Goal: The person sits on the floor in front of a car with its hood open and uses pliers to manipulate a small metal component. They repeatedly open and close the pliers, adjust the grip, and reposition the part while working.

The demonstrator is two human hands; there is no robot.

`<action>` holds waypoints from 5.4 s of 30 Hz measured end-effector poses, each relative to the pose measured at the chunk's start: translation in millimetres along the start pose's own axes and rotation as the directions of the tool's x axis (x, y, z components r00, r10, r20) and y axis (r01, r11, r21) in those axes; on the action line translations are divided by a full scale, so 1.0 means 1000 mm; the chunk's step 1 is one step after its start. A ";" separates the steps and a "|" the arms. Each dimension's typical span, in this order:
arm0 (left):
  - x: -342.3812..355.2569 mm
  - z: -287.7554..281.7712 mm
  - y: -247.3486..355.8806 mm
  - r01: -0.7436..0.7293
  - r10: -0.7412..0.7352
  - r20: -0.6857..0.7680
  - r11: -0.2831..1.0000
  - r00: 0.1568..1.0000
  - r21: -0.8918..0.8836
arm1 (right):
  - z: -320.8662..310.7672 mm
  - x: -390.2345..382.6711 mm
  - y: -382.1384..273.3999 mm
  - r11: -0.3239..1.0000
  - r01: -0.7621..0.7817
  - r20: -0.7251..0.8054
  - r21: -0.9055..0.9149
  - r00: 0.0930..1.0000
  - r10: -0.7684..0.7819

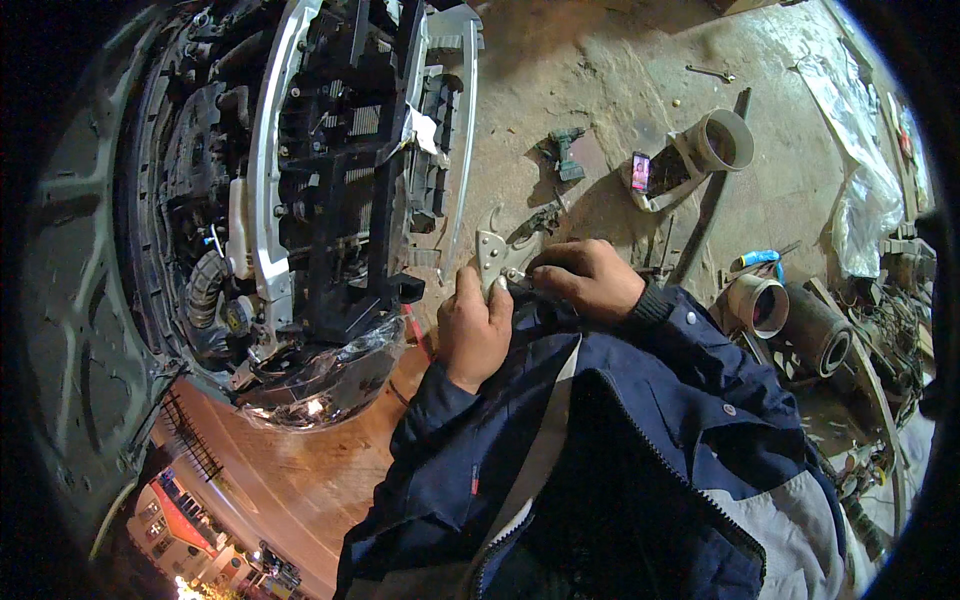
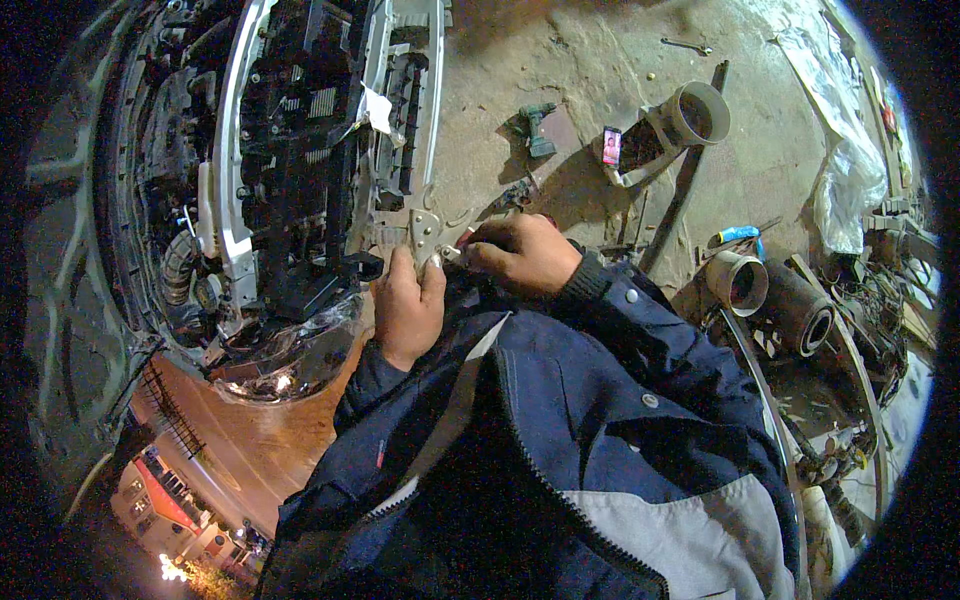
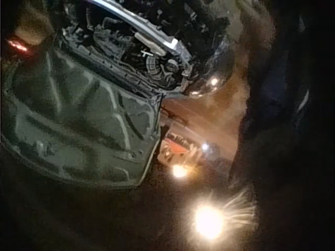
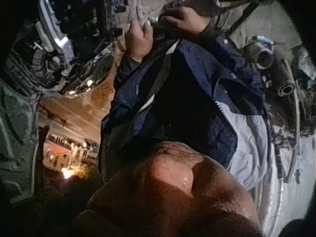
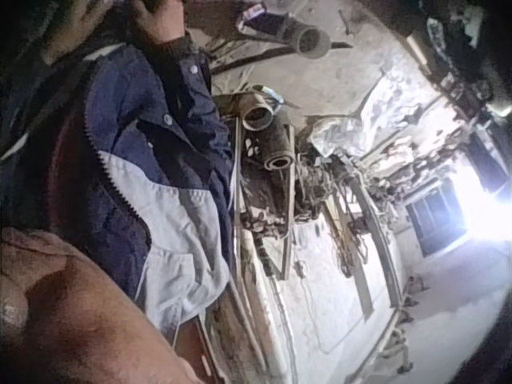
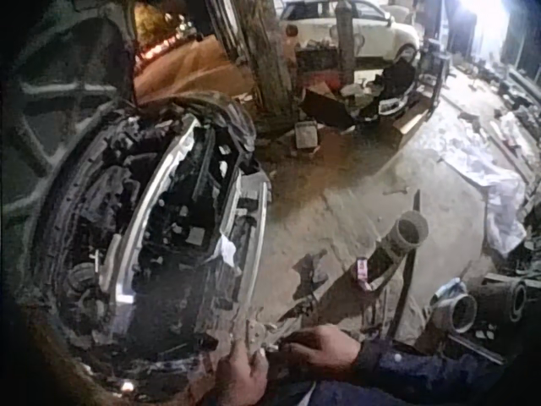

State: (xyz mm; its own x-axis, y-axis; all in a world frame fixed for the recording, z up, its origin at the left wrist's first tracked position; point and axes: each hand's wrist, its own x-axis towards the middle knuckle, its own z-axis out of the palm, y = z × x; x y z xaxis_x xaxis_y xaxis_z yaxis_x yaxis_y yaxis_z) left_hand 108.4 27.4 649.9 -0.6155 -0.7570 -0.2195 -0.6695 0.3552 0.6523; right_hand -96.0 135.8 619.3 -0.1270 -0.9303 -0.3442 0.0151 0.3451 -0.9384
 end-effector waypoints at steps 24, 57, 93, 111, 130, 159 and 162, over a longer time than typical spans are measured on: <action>-0.025 0.038 -0.113 0.223 -0.234 0.148 0.971 0.961 0.086 | -0.016 -0.090 0.417 0.724 -0.669 -0.453 0.170 0.599 0.660; -0.052 0.100 -0.229 0.660 -0.483 0.480 0.677 0.732 -0.325 | 0.201 -0.098 0.331 0.788 -0.581 -0.409 0.204 0.681 0.608; 0.056 0.328 -0.445 0.614 -0.711 0.144 0.465 0.688 -0.638 | 0.213 0.327 0.760 0.829 -0.329 -0.175 -0.452 0.944 0.279; -0.003 0.303 -0.464 0.339 -0.557 0.256 0.049 0.790 -0.940 | 0.237 0.411 0.830 0.760 -0.039 0.041 -0.649 0.995 0.086; -0.031 0.312 -0.402 0.128 -0.401 0.137 -0.047 0.906 -0.991 | 0.176 0.346 0.853 0.350 0.421 0.299 -0.837 0.887 -0.351; -0.016 0.304 -0.431 0.068 -0.329 0.072 -0.023 0.942 -0.997 | 0.157 0.292 0.584 0.961 0.254 0.103 0.112 0.959 -0.266; -0.013 0.300 -0.437 0.043 -0.227 0.059 -0.074 0.972 -0.996 | 0.158 0.237 0.537 0.851 0.203 0.151 0.484 0.939 -0.310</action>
State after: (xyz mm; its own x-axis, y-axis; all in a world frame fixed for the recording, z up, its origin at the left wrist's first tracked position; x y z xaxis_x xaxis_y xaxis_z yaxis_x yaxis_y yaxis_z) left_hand 284.2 46.2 150.0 -0.4711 -0.7843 -0.4038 0.4374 -0.6052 0.6652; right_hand 39.1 80.9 29.6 0.0259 -0.9990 -0.0369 0.4675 0.0447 -0.8829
